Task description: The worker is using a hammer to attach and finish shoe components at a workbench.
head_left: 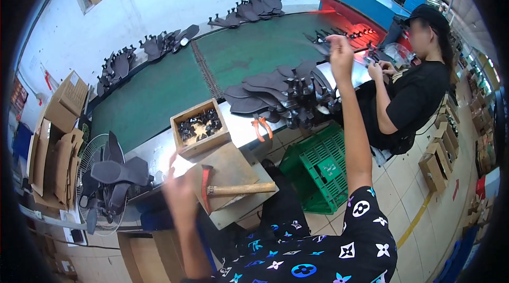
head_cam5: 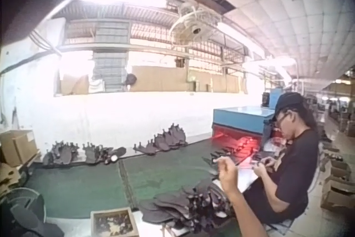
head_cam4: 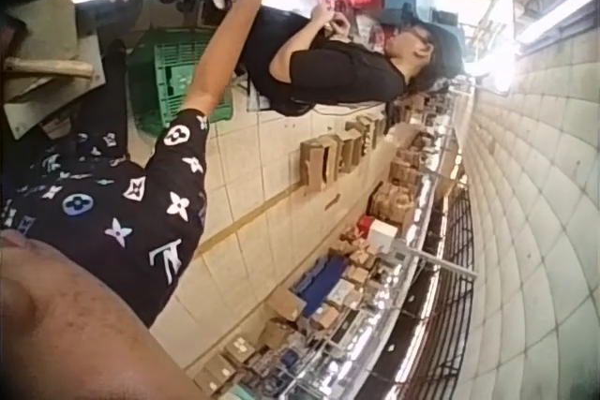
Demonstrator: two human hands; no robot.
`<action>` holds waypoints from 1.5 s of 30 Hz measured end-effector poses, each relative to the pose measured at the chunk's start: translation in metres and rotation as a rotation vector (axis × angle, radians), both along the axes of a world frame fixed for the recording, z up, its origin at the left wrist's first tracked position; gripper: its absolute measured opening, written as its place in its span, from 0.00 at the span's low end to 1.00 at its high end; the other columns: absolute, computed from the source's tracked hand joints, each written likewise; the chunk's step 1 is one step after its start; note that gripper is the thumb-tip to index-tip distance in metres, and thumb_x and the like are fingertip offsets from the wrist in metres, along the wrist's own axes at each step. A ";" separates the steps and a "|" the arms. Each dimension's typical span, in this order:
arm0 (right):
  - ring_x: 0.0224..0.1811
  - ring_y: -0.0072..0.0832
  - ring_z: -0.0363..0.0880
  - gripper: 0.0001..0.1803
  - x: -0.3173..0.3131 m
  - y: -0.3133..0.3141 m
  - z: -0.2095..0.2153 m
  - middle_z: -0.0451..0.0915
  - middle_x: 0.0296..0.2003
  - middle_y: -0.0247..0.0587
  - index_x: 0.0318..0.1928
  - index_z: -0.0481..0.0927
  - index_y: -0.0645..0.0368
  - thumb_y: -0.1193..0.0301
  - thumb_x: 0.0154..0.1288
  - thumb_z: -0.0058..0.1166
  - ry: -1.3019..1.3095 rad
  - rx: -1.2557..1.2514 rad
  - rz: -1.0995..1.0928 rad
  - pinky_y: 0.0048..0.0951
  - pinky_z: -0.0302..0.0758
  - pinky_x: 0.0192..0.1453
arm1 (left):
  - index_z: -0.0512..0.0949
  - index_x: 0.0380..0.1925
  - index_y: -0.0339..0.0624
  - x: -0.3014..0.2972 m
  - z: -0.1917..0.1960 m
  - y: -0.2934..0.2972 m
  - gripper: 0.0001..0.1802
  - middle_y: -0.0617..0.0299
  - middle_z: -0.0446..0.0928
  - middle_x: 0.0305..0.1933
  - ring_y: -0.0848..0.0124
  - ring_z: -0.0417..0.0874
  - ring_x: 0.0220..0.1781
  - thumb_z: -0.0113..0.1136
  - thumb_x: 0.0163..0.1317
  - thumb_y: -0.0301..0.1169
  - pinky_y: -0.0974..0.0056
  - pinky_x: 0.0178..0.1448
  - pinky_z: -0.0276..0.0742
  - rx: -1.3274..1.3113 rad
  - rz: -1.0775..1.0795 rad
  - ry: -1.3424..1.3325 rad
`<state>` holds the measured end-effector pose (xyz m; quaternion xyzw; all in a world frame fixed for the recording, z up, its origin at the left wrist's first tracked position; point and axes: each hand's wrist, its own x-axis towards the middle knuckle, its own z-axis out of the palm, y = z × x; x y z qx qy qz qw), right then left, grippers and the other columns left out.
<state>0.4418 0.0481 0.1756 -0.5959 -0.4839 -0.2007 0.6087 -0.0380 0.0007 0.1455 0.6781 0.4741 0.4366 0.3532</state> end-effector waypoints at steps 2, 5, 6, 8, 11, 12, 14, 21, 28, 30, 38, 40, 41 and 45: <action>0.29 0.17 0.66 0.16 0.004 -0.041 0.025 0.71 0.26 0.28 0.42 0.80 0.60 0.62 0.81 0.43 0.026 0.145 0.063 0.22 0.66 0.34 | 0.70 0.61 0.30 0.082 -0.021 0.033 0.24 0.42 0.73 0.63 0.53 0.74 0.67 0.57 0.67 0.30 0.57 0.70 0.67 0.051 -0.407 0.066; 0.33 0.16 0.72 0.15 -0.029 -0.106 0.061 0.79 0.37 0.32 0.44 0.79 0.62 0.64 0.81 0.44 0.009 0.204 0.002 0.21 0.70 0.41 | 0.64 0.67 0.31 0.207 -0.051 0.080 0.37 0.39 0.67 0.68 0.47 0.68 0.71 0.63 0.66 0.44 0.51 0.75 0.59 0.419 -0.480 0.129; 0.35 0.16 0.72 0.14 -0.027 -0.127 0.062 0.80 0.37 0.32 0.44 0.79 0.63 0.66 0.80 0.44 0.000 0.211 -0.046 0.21 0.71 0.44 | 0.61 0.69 0.32 0.246 -0.064 0.093 0.39 0.40 0.65 0.69 0.48 0.66 0.73 0.63 0.67 0.45 0.47 0.78 0.54 0.483 -0.430 0.174; 0.34 0.15 0.69 0.12 -0.043 -0.148 0.060 0.80 0.38 0.32 0.43 0.78 0.63 0.68 0.80 0.46 0.062 0.256 -0.071 0.19 0.68 0.42 | 0.63 0.67 0.35 0.297 -0.101 0.123 0.34 0.42 0.72 0.66 0.49 0.71 0.70 0.61 0.68 0.43 0.42 0.79 0.46 0.620 -0.212 0.214; 0.33 0.16 0.64 0.14 -0.053 -0.196 0.054 0.69 0.31 0.29 0.43 0.76 0.64 0.66 0.81 0.43 0.092 0.224 -0.114 0.17 0.64 0.40 | 0.67 0.62 0.38 0.324 -0.089 0.132 0.26 0.47 0.80 0.56 0.52 0.77 0.64 0.59 0.69 0.39 0.38 0.79 0.40 0.064 -0.516 0.233; 0.33 0.16 0.63 0.14 -0.053 -0.208 0.048 0.68 0.30 0.29 0.44 0.76 0.64 0.65 0.81 0.43 0.128 0.174 -0.158 0.17 0.63 0.39 | 0.67 0.62 0.38 0.324 -0.088 0.136 0.26 0.47 0.80 0.56 0.52 0.77 0.64 0.59 0.69 0.39 0.38 0.79 0.40 0.064 -0.499 0.228; 0.33 0.16 0.64 0.14 -0.053 -0.219 0.035 0.69 0.31 0.29 0.44 0.76 0.64 0.65 0.81 0.44 0.151 0.164 -0.134 0.18 0.63 0.40 | 0.69 0.60 0.40 0.311 -0.091 0.143 0.21 0.53 0.84 0.47 0.55 0.83 0.55 0.57 0.70 0.35 0.34 0.78 0.35 0.241 -0.477 -0.065; 0.36 0.18 0.68 0.15 -0.061 -0.215 0.013 0.74 0.33 0.30 0.47 0.79 0.63 0.64 0.81 0.44 0.232 0.147 -0.147 0.22 0.68 0.46 | 0.73 0.57 0.34 0.209 0.045 0.148 0.20 0.59 0.85 0.49 0.75 0.80 0.48 0.61 0.70 0.33 0.66 0.54 0.76 0.239 -0.789 -0.484; 0.38 0.19 0.76 0.13 -0.215 -0.077 0.018 0.79 0.39 0.35 0.43 0.79 0.63 0.69 0.81 0.44 0.177 0.121 0.351 0.21 0.73 0.47 | 0.76 0.58 0.41 -0.046 0.139 0.105 0.20 0.58 0.86 0.49 0.68 0.87 0.49 0.62 0.67 0.32 0.61 0.57 0.82 0.769 -0.319 -0.033; 0.40 0.20 0.78 0.11 -0.276 -0.035 0.035 0.82 0.43 0.38 0.45 0.80 0.64 0.72 0.80 0.44 0.190 0.138 0.552 0.22 0.76 0.47 | 0.76 0.58 0.40 -0.110 0.157 0.088 0.20 0.58 0.86 0.49 0.70 0.86 0.49 0.62 0.69 0.34 0.63 0.56 0.82 0.720 -0.118 0.040; 0.70 0.62 0.63 0.35 -0.591 0.080 0.010 0.58 0.69 0.68 0.68 0.62 0.68 0.57 0.72 0.55 -0.177 -0.352 1.176 0.49 0.67 0.70 | 0.57 0.72 0.28 -0.448 0.038 0.066 0.61 0.31 0.65 0.69 0.48 0.68 0.72 0.75 0.49 0.59 0.54 0.73 0.64 0.187 0.799 0.786; 0.69 0.64 0.62 0.41 -0.582 0.107 -0.045 0.60 0.69 0.69 0.69 0.59 0.70 0.53 0.69 0.57 -0.255 -0.550 0.997 0.56 0.65 0.70 | 0.59 0.69 0.23 -0.415 -0.009 0.059 0.57 0.32 0.64 0.70 0.48 0.67 0.73 0.71 0.54 0.58 0.53 0.74 0.62 0.235 0.773 0.435; 0.69 0.63 0.63 0.45 -0.577 0.110 -0.072 0.60 0.69 0.70 0.69 0.59 0.71 0.50 0.66 0.60 -0.271 -0.582 0.988 0.57 0.65 0.69 | 0.59 0.70 0.26 -0.416 -0.026 0.043 0.55 0.36 0.66 0.70 0.49 0.67 0.72 0.71 0.56 0.56 0.53 0.75 0.61 0.256 0.765 0.426; 0.65 0.59 0.68 0.52 -0.537 0.123 -0.166 0.68 0.63 0.70 0.66 0.61 0.72 0.47 0.54 0.70 -0.251 -1.148 0.916 0.51 0.68 0.67 | 0.58 0.74 0.42 -0.322 -0.048 0.020 0.55 0.41 0.58 0.75 0.46 0.57 0.77 0.70 0.53 0.59 0.48 0.79 0.52 0.348 0.463 0.621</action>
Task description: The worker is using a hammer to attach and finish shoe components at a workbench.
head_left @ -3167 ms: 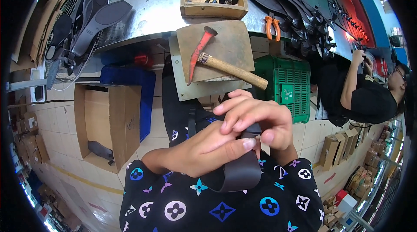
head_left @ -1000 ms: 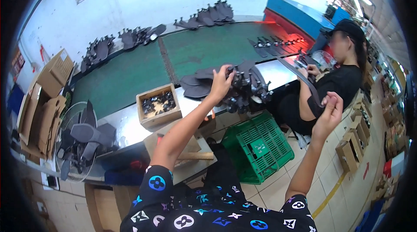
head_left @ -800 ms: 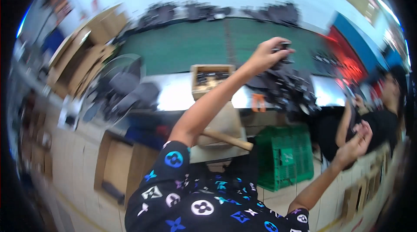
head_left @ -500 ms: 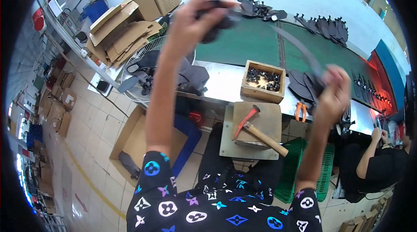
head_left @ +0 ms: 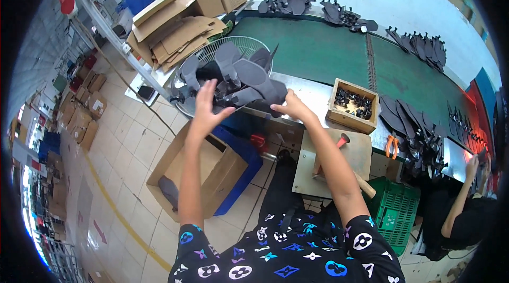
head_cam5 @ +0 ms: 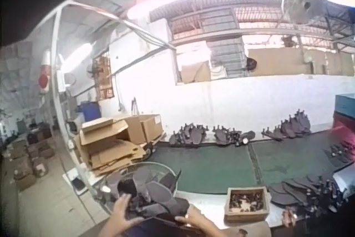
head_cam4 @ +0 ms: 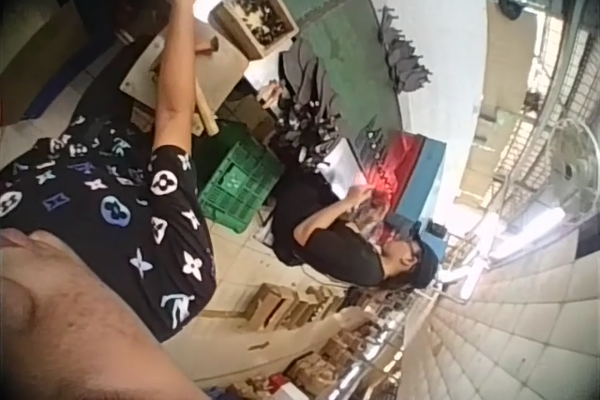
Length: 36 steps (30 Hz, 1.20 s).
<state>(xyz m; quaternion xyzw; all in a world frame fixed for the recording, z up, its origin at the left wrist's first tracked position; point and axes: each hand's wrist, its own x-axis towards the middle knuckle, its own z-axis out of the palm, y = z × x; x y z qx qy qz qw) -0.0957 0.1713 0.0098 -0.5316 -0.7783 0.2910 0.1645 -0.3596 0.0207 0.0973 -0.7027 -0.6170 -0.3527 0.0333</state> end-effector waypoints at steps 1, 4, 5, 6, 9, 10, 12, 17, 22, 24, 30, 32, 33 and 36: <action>0.62 0.57 0.71 0.50 -0.004 -0.008 -0.009 0.69 0.60 0.70 0.63 0.64 0.72 0.49 0.52 0.72 0.119 0.067 0.025 0.50 0.70 0.65 | 0.62 0.73 0.49 0.007 -0.011 -0.002 0.49 0.40 0.58 0.75 0.43 0.57 0.77 0.69 0.55 0.56 0.47 0.78 0.54 -0.015 0.017 0.004; 0.58 0.53 0.74 0.44 -0.011 -0.008 -0.012 0.73 0.53 0.67 0.57 0.69 0.69 0.52 0.50 0.74 0.275 0.109 0.076 0.50 0.73 0.60 | 0.68 0.69 0.54 -0.002 -0.042 0.015 0.41 0.40 0.62 0.72 0.42 0.62 0.73 0.69 0.57 0.51 0.48 0.75 0.59 -0.070 0.013 -0.079; 0.57 0.51 0.75 0.40 -0.010 -0.003 -0.011 0.75 0.50 0.64 0.53 0.71 0.67 0.52 0.50 0.74 0.315 0.073 0.081 0.51 0.74 0.58 | 0.71 0.67 0.53 -0.004 -0.046 0.022 0.37 0.42 0.65 0.69 0.43 0.66 0.69 0.69 0.58 0.48 0.49 0.72 0.63 -0.034 0.013 -0.097; 0.57 0.51 0.75 0.40 -0.009 0.004 -0.008 0.75 0.50 0.64 0.53 0.71 0.67 0.52 0.50 0.74 0.310 0.083 0.083 0.51 0.74 0.58 | 0.73 0.64 0.53 -0.007 -0.048 0.028 0.33 0.44 0.68 0.66 0.45 0.69 0.66 0.69 0.59 0.44 0.51 0.69 0.66 0.003 0.011 -0.112; 0.51 0.43 0.79 0.30 -0.004 0.021 -0.004 0.78 0.46 0.56 0.49 0.72 0.63 0.58 0.56 0.72 0.354 -0.159 0.063 0.45 0.80 0.51 | 0.74 0.61 0.50 -0.015 -0.042 0.044 0.29 0.49 0.72 0.61 0.48 0.74 0.61 0.69 0.59 0.38 0.54 0.61 0.73 0.001 -0.109 -0.328; 0.47 0.39 0.81 0.25 -0.008 0.021 -0.001 0.77 0.47 0.53 0.49 0.72 0.62 0.62 0.60 0.69 0.608 -0.282 0.030 0.39 0.82 0.48 | 0.73 0.60 0.48 -0.019 -0.039 0.048 0.27 0.49 0.74 0.57 0.52 0.76 0.57 0.68 0.61 0.36 0.57 0.56 0.75 0.016 -0.090 -0.361; 0.39 0.31 0.83 0.17 -0.028 0.009 0.028 0.74 0.52 0.52 0.50 0.72 0.62 0.74 0.66 0.62 0.947 -0.430 0.009 0.25 0.84 0.43 | 0.73 0.60 0.46 -0.036 -0.032 0.050 0.25 0.50 0.76 0.53 0.56 0.78 0.52 0.66 0.63 0.34 0.60 0.52 0.76 -0.003 -0.023 -0.459; 0.50 0.33 0.80 0.31 -0.091 0.012 0.059 0.71 0.57 0.52 0.57 0.71 0.65 0.65 0.60 0.70 1.001 -0.349 0.210 0.31 0.82 0.50 | 0.71 0.59 0.44 -0.080 -0.032 0.082 0.25 0.46 0.77 0.52 0.54 0.78 0.53 0.66 0.64 0.35 0.57 0.58 0.73 0.126 0.173 -0.505; 0.47 0.35 0.76 0.42 -0.115 0.019 0.041 0.68 0.54 0.54 0.59 0.69 0.71 0.55 0.54 0.74 0.597 0.165 0.303 0.33 0.76 0.54 | 0.70 0.59 0.42 -0.071 -0.021 0.104 0.27 0.43 0.79 0.49 0.50 0.80 0.52 0.67 0.63 0.37 0.55 0.59 0.74 0.161 0.228 -0.482; 0.48 0.38 0.77 0.38 -0.126 0.000 0.048 0.68 0.55 0.54 0.58 0.70 0.68 0.55 0.57 0.71 0.588 0.217 0.356 0.35 0.77 0.55 | 0.70 0.58 0.38 -0.113 -0.023 0.088 0.31 0.42 0.81 0.47 0.50 0.82 0.52 0.68 0.62 0.45 0.55 0.59 0.75 0.006 0.171 -0.461; 0.52 0.42 0.77 0.24 -0.031 -0.007 0.049 0.69 0.55 0.52 0.55 0.72 0.63 0.63 0.66 0.63 0.640 0.547 0.501 0.38 0.79 0.55 | 0.65 0.66 0.32 -0.096 -0.017 0.066 0.40 0.40 0.71 0.64 0.50 0.70 0.68 0.70 0.61 0.43 0.54 0.72 0.64 0.004 0.225 -0.066; 0.48 0.43 0.80 0.20 0.036 -0.051 0.090 0.77 0.50 0.51 0.52 0.75 0.62 0.65 0.64 0.63 0.541 0.365 0.474 0.37 0.78 0.53 | 0.64 0.68 0.33 -0.090 -0.026 0.039 0.37 0.43 0.69 0.66 0.52 0.70 0.67 0.67 0.65 0.38 0.54 0.72 0.64 0.133 0.315 -0.132; 0.45 0.43 0.81 0.18 0.073 -0.069 0.108 0.80 0.46 0.50 0.50 0.77 0.61 0.66 0.64 0.63 0.447 0.331 0.446 0.37 0.79 0.51 | 0.66 0.67 0.30 -0.103 -0.021 0.028 0.35 0.45 0.70 0.68 0.55 0.70 0.69 0.65 0.67 0.38 0.56 0.74 0.62 0.239 0.223 -0.154; 0.40 0.43 0.86 0.12 0.215 -0.076 0.110 0.85 0.39 0.48 0.46 0.81 0.59 0.69 0.64 0.56 0.317 0.664 -0.129 0.41 0.81 0.43 | 0.71 0.62 0.25 -0.029 0.068 0.005 0.23 0.43 0.71 0.67 0.54 0.70 0.70 0.51 0.75 0.33 0.56 0.70 0.69 0.557 0.111 -0.081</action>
